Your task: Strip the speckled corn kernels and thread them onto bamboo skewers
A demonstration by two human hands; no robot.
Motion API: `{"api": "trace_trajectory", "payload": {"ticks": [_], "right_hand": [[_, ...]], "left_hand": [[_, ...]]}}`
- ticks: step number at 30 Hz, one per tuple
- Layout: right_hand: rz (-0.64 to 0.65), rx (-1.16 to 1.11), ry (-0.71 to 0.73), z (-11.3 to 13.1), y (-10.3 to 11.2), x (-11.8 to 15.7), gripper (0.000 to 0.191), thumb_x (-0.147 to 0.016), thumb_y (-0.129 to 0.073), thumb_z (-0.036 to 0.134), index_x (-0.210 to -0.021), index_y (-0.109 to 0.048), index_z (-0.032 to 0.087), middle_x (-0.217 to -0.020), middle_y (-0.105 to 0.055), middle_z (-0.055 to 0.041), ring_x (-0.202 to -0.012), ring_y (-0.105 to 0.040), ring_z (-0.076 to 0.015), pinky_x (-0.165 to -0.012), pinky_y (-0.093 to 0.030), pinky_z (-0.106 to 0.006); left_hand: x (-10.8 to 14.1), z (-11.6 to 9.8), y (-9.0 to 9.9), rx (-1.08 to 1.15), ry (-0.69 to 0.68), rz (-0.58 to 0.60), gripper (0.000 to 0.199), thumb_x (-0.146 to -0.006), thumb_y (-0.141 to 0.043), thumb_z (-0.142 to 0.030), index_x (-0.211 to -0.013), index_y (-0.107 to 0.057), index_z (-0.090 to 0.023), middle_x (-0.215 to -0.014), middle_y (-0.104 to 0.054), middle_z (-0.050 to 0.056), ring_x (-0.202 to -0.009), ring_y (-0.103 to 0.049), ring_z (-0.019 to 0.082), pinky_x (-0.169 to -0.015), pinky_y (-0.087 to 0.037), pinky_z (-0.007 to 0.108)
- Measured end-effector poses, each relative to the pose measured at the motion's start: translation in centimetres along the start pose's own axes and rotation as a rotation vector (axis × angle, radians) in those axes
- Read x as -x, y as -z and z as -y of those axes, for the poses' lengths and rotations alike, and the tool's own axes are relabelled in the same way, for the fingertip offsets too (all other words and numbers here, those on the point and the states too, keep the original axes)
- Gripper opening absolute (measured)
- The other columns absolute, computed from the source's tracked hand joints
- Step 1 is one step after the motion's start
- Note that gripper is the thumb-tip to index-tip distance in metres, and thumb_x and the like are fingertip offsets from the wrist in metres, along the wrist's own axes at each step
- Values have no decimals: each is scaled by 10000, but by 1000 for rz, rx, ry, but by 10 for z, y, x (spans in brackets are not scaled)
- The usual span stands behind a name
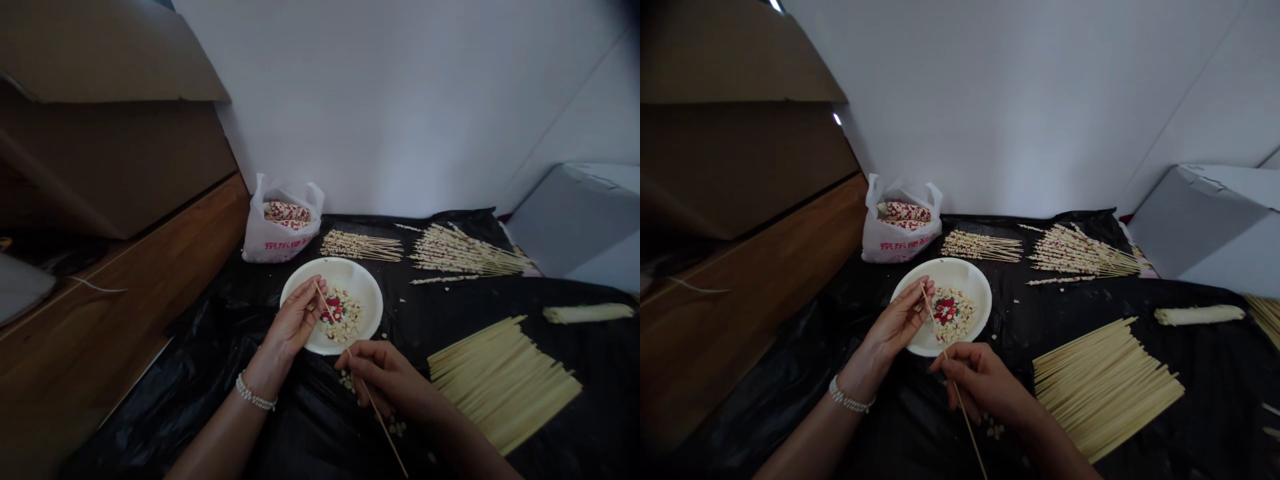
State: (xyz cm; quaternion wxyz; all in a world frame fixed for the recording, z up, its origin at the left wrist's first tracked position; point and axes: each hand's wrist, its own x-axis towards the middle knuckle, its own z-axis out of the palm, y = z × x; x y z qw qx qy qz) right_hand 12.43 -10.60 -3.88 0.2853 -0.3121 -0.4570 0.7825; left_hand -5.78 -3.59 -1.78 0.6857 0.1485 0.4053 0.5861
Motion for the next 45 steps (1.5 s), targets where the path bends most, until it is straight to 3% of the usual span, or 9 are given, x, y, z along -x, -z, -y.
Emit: {"api": "trace_trajectory", "payload": {"ticks": [16,24,36,45], "right_hand": [[-8,1,-25,-2,-1,-3,346,-877,-619,487,-939,-660,149,-484,-609,57,-259,-370,-22,-268,-217,-127],[1,-28,-25,-4,0,-3,312,-897,-607,458,-941,-657,153,-497,-614,55,-264,-392,-21,-270,-231,-120],[-43,-7,-16,-5,-6,-3,333,-897,-588,494,-942,-651,170,-506,-603,59,-272,-375,-21,-279,-208,-135],[-110,95,11,-3,-4,-4,387,-875,-592,525,-929,-675,151,-467,-543,65,-319,-333,-30,-338,-206,-159]], "left_hand": [[0,1,-1,-9,-57,-38,157,-842,-630,-69,-976,-706,-99,-1062,-736,133,-965,-707,164,-901,-540,238],[1,3,-1,3,-67,-49,156,-858,-600,-51,-939,-716,-117,-1003,-751,104,-906,-717,140,-811,-563,189],[2,3,-4,15,-69,-42,164,-853,-598,-33,-947,-713,-102,-975,-755,113,-889,-720,138,-808,-569,190],[1,-5,-7,116,46,-60,211,-926,-558,-250,-953,-693,-90,-893,-740,112,-814,-716,146,-726,-585,210]]}}
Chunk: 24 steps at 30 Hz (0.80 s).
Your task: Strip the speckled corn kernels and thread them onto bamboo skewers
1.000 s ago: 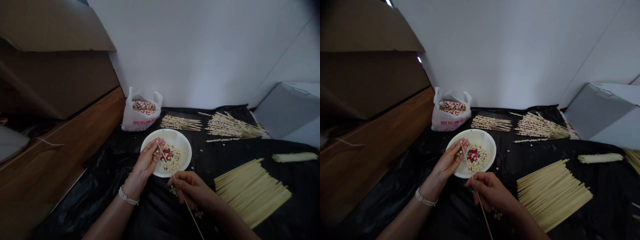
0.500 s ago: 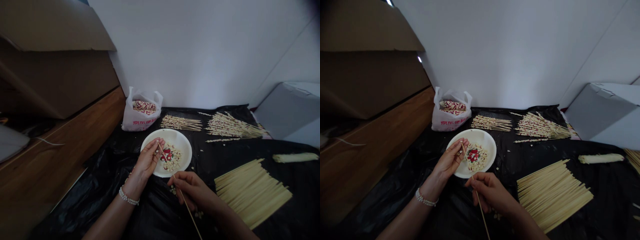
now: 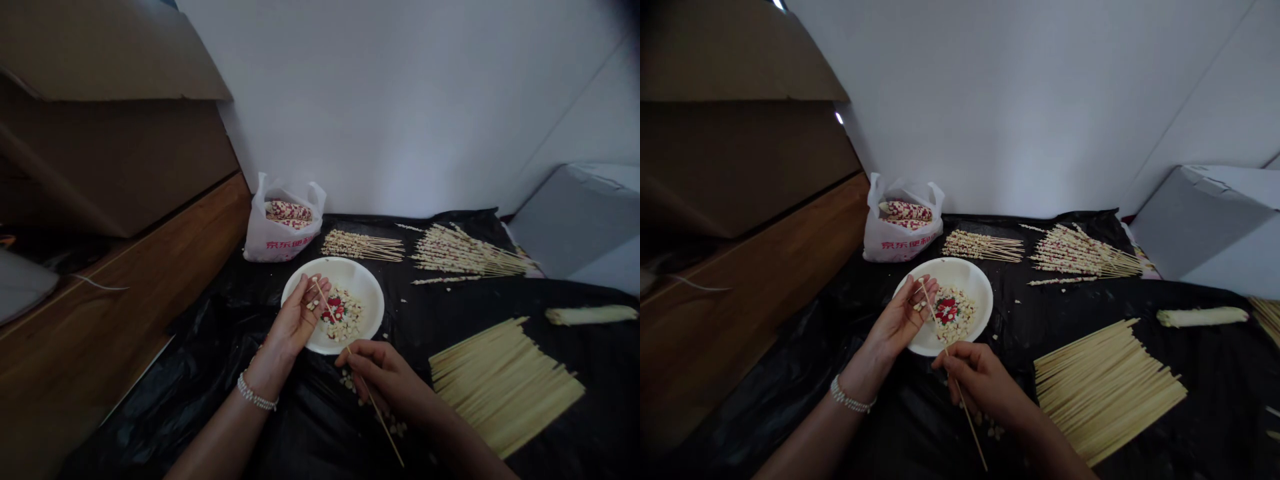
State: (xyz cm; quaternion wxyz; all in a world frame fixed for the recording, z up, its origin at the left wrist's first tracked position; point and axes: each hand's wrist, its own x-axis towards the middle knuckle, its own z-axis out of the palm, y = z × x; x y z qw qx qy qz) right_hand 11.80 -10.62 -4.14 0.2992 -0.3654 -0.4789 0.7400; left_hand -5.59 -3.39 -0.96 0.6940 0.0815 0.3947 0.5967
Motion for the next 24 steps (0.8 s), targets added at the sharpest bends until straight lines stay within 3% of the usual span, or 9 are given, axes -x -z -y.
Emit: {"api": "trace_trajectory", "payload": {"ticks": [8,14,18,24], "right_hand": [[11,42,9,-3,-1,-1,388,-888,-573,516,-941,-682,148,-458,-517,67,-320,-315,-34,-347,-188,-178],[-16,53,16,1,-1,-1,411,-861,-586,549,-913,-688,155,-457,-513,61,-346,-319,-42,-366,-197,-180],[-54,48,13,3,-1,-2,446,-833,-600,577,-926,-690,150,-461,-507,64,-355,-338,-54,-381,-215,-191],[-155,73,71,2,1,-4,450,-827,-610,584,-905,-713,153,-477,-514,51,-396,-374,-74,-418,-256,-211]], "left_hand": [[-1,0,1,25,-13,-37,89,-867,-607,-116,-855,-695,-110,-858,-746,85,-780,-720,132,-715,-586,199],[0,1,2,-32,21,-9,88,-851,-626,-122,-865,-711,-106,-866,-752,97,-791,-718,141,-726,-582,206],[4,3,3,-140,62,66,67,-808,-684,-139,-850,-729,-112,-927,-755,120,-854,-717,170,-717,-571,205],[10,6,5,-372,95,281,143,-779,-723,-178,-889,-763,-96,-1004,-749,169,-927,-711,214,-808,-560,251]]}}
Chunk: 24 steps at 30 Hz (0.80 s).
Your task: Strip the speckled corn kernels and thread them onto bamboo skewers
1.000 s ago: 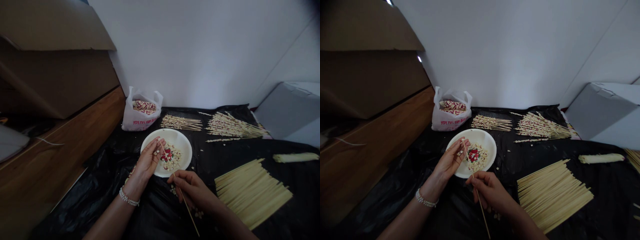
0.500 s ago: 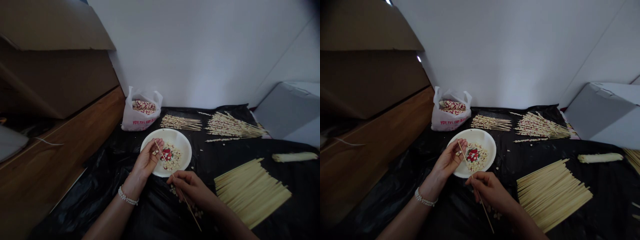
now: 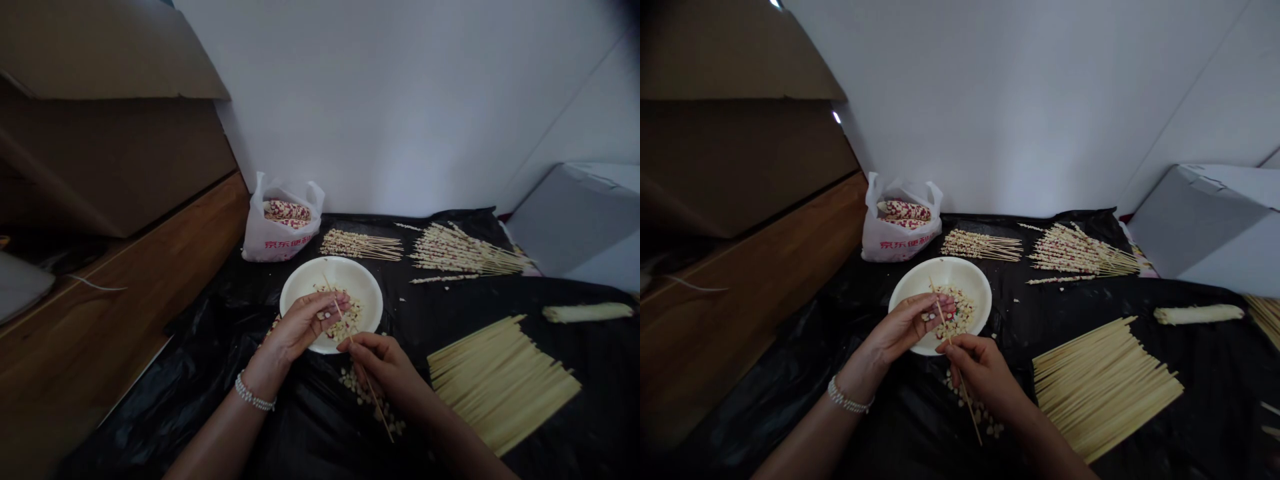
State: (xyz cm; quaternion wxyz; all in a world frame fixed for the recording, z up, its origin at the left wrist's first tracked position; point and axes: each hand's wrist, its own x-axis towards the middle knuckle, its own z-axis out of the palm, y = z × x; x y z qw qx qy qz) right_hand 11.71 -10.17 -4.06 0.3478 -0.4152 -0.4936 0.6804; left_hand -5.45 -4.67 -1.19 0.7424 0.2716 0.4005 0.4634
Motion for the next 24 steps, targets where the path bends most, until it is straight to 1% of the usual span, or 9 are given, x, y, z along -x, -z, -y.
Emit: {"api": "trace_trajectory", "payload": {"ticks": [4,9,12,14,15,18,19,21,24], "right_hand": [[-87,31,47,1,-1,-1,400,-823,-636,550,-837,-725,160,-471,-534,47,-385,-370,-70,-411,-262,-213],[-104,-17,17,1,-2,-1,386,-813,-648,546,-832,-717,166,-474,-541,55,-341,-342,-56,-371,-217,-206],[-109,-30,14,2,-2,-1,389,-804,-654,548,-839,-721,166,-474,-552,47,-331,-335,-54,-365,-209,-207],[-108,-32,15,2,-1,-1,394,-799,-655,551,-842,-726,166,-470,-555,42,-331,-339,-56,-365,-217,-208],[-109,-31,15,2,-1,-1,391,-800,-654,548,-841,-726,167,-470,-558,40,-332,-344,-58,-365,-220,-208],[-116,-26,8,2,0,-1,374,-810,-655,533,-844,-725,168,-479,-569,39,-336,-359,-59,-366,-223,-205],[-116,-31,2,1,0,0,371,-812,-657,531,-850,-725,169,-482,-571,41,-334,-357,-56,-365,-218,-203],[-110,-51,-5,-1,1,0,369,-813,-661,530,-860,-724,169,-483,-569,45,-329,-347,-49,-364,-209,-199],[-97,-69,-3,-3,2,-1,372,-818,-658,532,-864,-719,168,-484,-570,45,-326,-344,-46,-361,-206,-197]], "left_hand": [[5,-1,-2,-96,26,89,152,-774,-730,-187,-869,-772,-77,-1013,-745,189,-917,-713,217,-844,-544,269],[8,2,-3,-161,59,167,161,-750,-757,-202,-855,-771,-80,-950,-753,188,-898,-717,227,-864,-538,305],[5,4,-4,-72,51,118,214,-799,-715,-245,-917,-755,-71,-1013,-736,212,-964,-706,255,-875,-543,329],[3,3,-3,24,43,69,194,-823,-666,-172,-973,-737,-70,-1081,-719,216,-1059,-675,270,-910,-534,331],[1,2,-2,72,46,58,205,-812,-633,-93,-992,-729,-70,-1106,-712,211,-1106,-654,271,-935,-524,327],[-2,0,1,185,60,56,427,-668,-505,117,-1002,-708,-55,-1148,-699,194,-1197,-600,261,-1014,-477,307],[-3,0,2,209,54,43,477,-628,-477,145,-999,-703,-51,-1158,-694,190,-1209,-591,258,-1034,-463,305],[-3,0,2,229,33,10,513,-601,-461,170,-996,-698,-55,-1173,-688,180,-1220,-583,253,-1061,-444,310],[-3,0,0,211,12,-19,480,-639,-483,167,-989,-701,-79,-1177,-689,161,-1215,-588,245,-1065,-448,318]]}}
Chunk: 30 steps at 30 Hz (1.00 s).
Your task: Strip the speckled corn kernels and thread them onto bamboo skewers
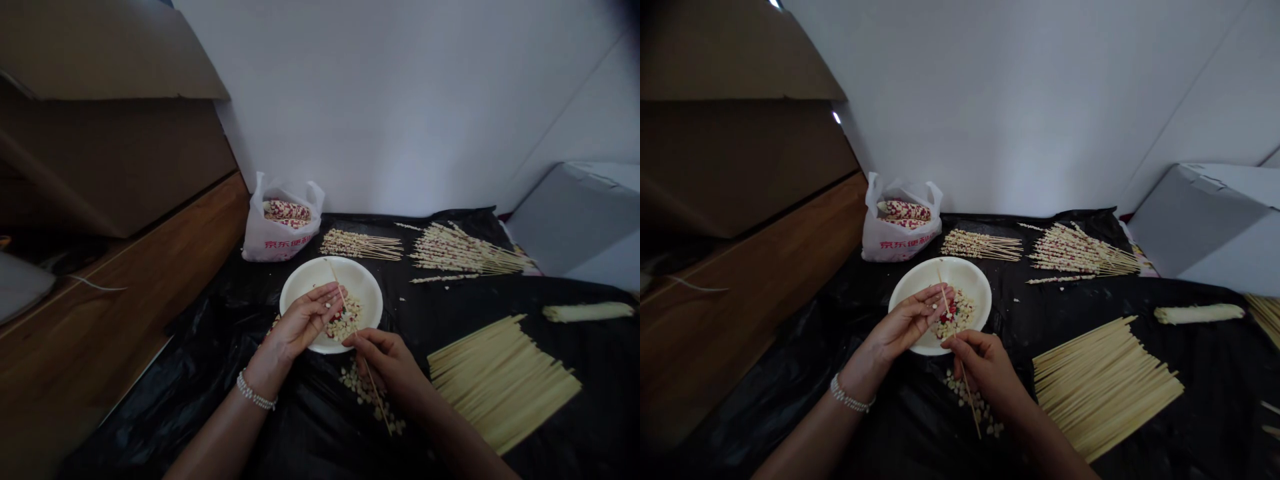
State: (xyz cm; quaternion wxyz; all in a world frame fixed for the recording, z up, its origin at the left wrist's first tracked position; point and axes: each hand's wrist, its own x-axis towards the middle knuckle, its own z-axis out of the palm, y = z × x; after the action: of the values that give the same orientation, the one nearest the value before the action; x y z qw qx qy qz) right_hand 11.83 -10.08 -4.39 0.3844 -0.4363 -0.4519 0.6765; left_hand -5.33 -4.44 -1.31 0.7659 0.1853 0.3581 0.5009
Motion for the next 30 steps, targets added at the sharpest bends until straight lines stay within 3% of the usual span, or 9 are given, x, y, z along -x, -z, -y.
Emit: {"api": "trace_trajectory", "payload": {"ticks": [12,16,22,30], "right_hand": [[67,-31,-29,2,0,2,366,-836,-656,518,-857,-711,157,-466,-564,57,-307,-337,-27,-342,-188,-175],[138,-55,-70,3,-2,4,382,-824,-653,538,-835,-697,159,-466,-578,58,-283,-342,-25,-313,-186,-165],[241,-57,-100,-2,-1,6,350,-857,-626,508,-845,-684,163,-479,-596,55,-262,-362,-28,-287,-197,-152],[265,-82,-112,-5,-2,6,338,-866,-620,491,-846,-683,160,-469,-597,55,-248,-363,-27,-267,-190,-141]], "left_hand": [[-6,-5,3,-24,-92,-114,235,-830,-570,27,-996,-702,-76,-1006,-742,144,-911,-719,158,-846,-572,208],[-7,-6,4,17,-148,-169,271,-845,-573,14,-1070,-679,-94,-1019,-740,130,-906,-720,156,-809,-584,203],[-9,-9,6,45,-201,-214,238,-844,-575,19,-1015,-695,-96,-1053,-737,122,-940,-712,148,-796,-575,168],[-9,-7,6,34,-243,-236,250,-837,-575,33,-1011,-702,-93,-1033,-746,112,-922,-719,148,-800,-580,179]]}}
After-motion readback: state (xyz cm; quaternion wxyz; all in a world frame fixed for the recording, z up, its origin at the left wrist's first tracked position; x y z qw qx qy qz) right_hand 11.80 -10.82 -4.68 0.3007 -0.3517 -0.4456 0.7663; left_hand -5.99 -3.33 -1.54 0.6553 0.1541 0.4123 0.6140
